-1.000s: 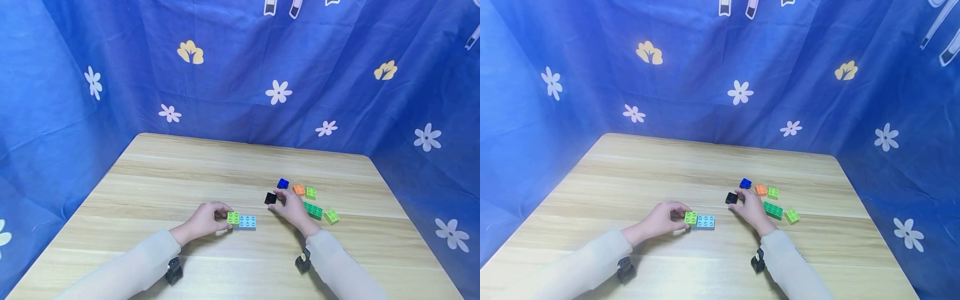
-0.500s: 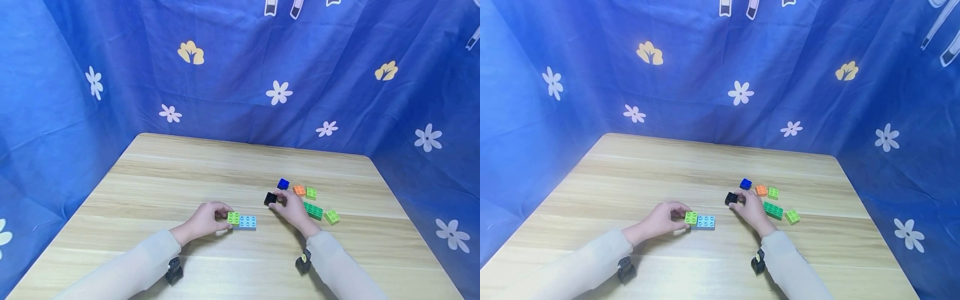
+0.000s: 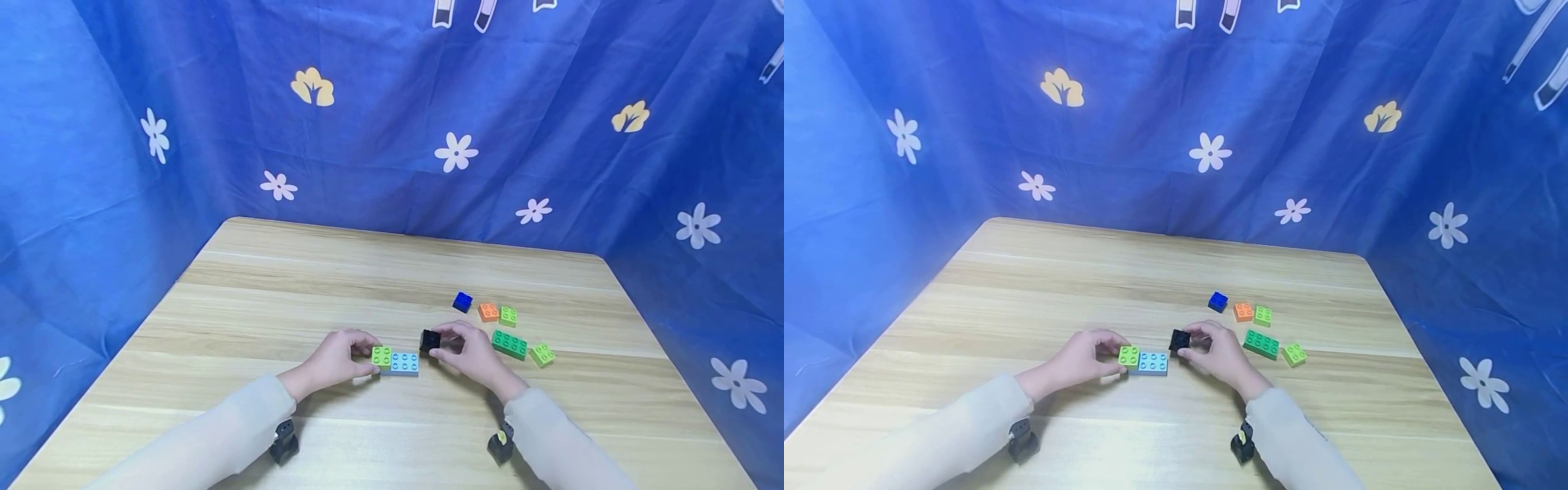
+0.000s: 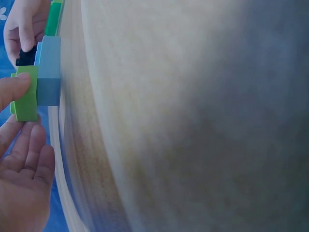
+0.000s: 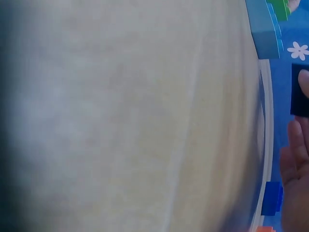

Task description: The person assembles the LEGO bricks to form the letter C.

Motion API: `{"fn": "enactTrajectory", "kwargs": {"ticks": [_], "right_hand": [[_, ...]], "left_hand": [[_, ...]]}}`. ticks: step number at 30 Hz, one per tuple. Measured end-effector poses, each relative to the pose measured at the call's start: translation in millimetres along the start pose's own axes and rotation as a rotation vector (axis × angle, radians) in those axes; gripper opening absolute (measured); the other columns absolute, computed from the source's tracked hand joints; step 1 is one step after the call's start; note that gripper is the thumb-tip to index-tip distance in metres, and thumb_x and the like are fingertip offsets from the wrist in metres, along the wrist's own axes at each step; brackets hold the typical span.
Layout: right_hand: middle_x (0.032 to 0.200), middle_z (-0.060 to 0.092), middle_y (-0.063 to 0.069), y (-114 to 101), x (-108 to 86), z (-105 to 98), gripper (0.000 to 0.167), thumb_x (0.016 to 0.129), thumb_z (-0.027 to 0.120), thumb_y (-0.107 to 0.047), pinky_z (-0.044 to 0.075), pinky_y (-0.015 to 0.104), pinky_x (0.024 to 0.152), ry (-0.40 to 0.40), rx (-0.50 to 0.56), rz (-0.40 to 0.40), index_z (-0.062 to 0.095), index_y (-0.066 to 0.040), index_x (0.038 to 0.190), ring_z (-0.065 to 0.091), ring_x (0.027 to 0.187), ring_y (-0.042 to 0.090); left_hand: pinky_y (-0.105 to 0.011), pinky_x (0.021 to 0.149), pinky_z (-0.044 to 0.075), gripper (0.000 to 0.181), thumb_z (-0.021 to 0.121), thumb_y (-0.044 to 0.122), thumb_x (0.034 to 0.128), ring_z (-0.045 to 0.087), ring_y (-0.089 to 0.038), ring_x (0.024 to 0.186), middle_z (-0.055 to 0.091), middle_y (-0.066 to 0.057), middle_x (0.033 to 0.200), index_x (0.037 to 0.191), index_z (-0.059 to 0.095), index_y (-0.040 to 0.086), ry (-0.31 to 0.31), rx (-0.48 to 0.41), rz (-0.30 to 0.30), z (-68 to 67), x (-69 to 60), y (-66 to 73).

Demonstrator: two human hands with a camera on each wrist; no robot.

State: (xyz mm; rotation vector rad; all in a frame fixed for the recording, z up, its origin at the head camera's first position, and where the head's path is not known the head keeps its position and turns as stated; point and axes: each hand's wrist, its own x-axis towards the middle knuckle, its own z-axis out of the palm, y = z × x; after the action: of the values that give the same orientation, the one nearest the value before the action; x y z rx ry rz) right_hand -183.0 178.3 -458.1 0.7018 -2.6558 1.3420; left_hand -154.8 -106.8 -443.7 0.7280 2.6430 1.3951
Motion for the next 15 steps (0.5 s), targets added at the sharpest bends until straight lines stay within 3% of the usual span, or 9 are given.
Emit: {"fn": "enactTrajectory", "kwargs": {"ticks": [8,15], "right_hand": [[0.099,0.065,-0.005,-3.3,-3.4,1.0,0.037,0.074,0.083,-0.020,0.053,0.033,0.082,-0.113,0.060,-0.031,0.068,-0.014,0.108,0.064,0.089,0.015],[0.100,0.065,0.006,-13.9,-4.9,2.6,0.038,0.072,0.083,-0.006,0.053,0.044,0.084,-0.150,0.092,-0.050,0.068,-0.003,0.107,0.064,0.091,0.027]], "left_hand": [[-0.030,0.079,0.054,0.035,0.082,0.008,0.0703,0.062,-0.018,0.084,0.066,0.002,0.091,0.102,0.068,0.004,-0.001,0.005,0.002,0.7,0.3,-1.7],[-0.030,0.079,0.053,0.035,0.082,0.009,0.0704,0.062,-0.019,0.084,0.066,0.003,0.091,0.102,0.068,0.004,-0.002,0.010,0.000,1.1,0.5,-2.7]]}}
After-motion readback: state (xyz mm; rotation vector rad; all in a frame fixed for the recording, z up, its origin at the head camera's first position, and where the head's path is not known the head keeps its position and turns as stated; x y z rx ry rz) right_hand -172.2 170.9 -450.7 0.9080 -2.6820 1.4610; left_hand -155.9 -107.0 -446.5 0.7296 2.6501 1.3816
